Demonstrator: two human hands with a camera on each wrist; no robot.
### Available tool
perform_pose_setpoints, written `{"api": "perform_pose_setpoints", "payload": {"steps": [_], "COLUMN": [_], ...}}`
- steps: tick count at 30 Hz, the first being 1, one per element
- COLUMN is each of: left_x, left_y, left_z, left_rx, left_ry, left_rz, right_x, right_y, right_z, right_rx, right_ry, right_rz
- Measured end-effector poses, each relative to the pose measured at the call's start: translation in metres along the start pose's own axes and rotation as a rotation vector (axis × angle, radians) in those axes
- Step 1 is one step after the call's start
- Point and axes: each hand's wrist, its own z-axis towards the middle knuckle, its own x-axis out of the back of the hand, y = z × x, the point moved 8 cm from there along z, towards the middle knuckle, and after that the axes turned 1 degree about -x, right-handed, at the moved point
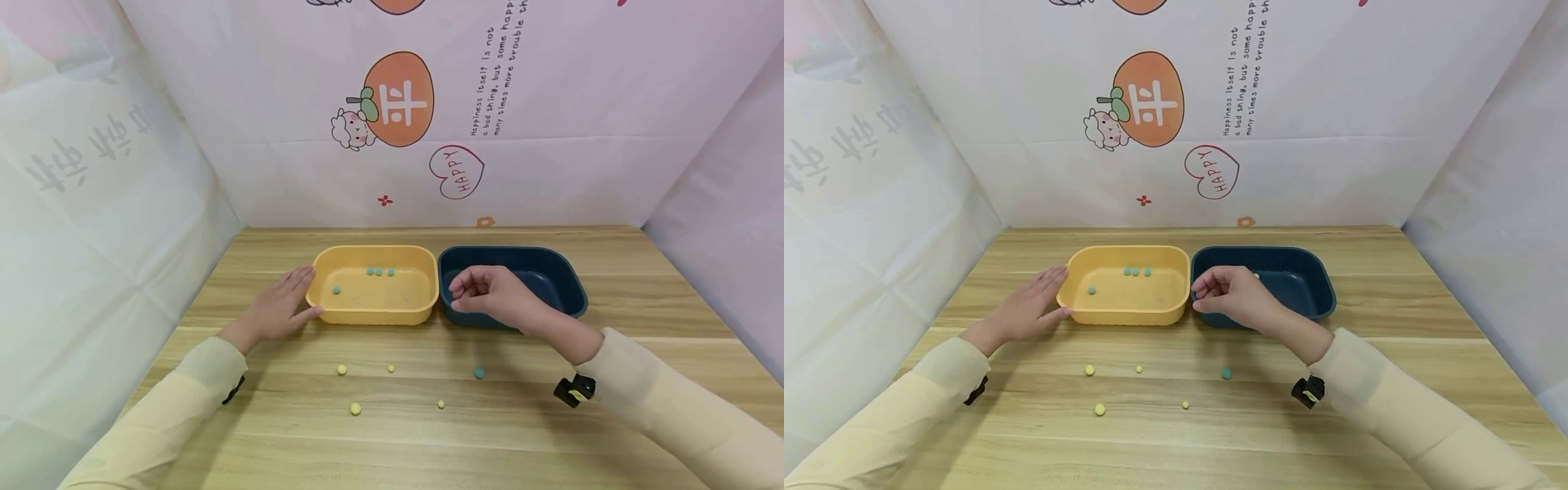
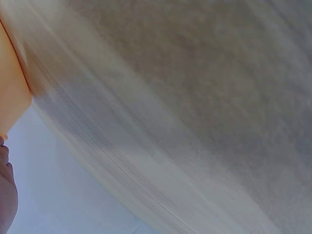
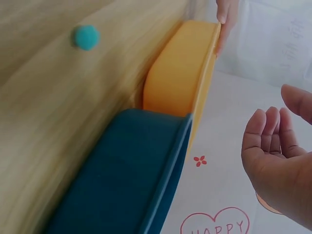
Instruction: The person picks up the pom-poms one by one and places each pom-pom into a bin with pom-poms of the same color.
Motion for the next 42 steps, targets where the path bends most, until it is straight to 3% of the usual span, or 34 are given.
{"api": "perform_pose_setpoints", "payload": {"steps": [22,31,42], "left_x": [0.001,0.002,0.003], "left_y": [0.001,0.002,0.003], "left_z": [0.0,0.001,0.001], "left_rx": [0.0,0.002,-0.001], "left_ry": [0.0,-0.005,-0.004], "left_rz": [0.004,0.004,0.012], "right_x": [-0.009,-0.019,-0.029], "right_y": [0.045,0.066,0.077], "right_z": [-0.033,-0.038,-0.04], "right_rx": [0.0,0.002,0.021], "right_ry": [-0.138,-0.191,-0.243], "right_rz": [-0.022,-0.096,-0.091]}}
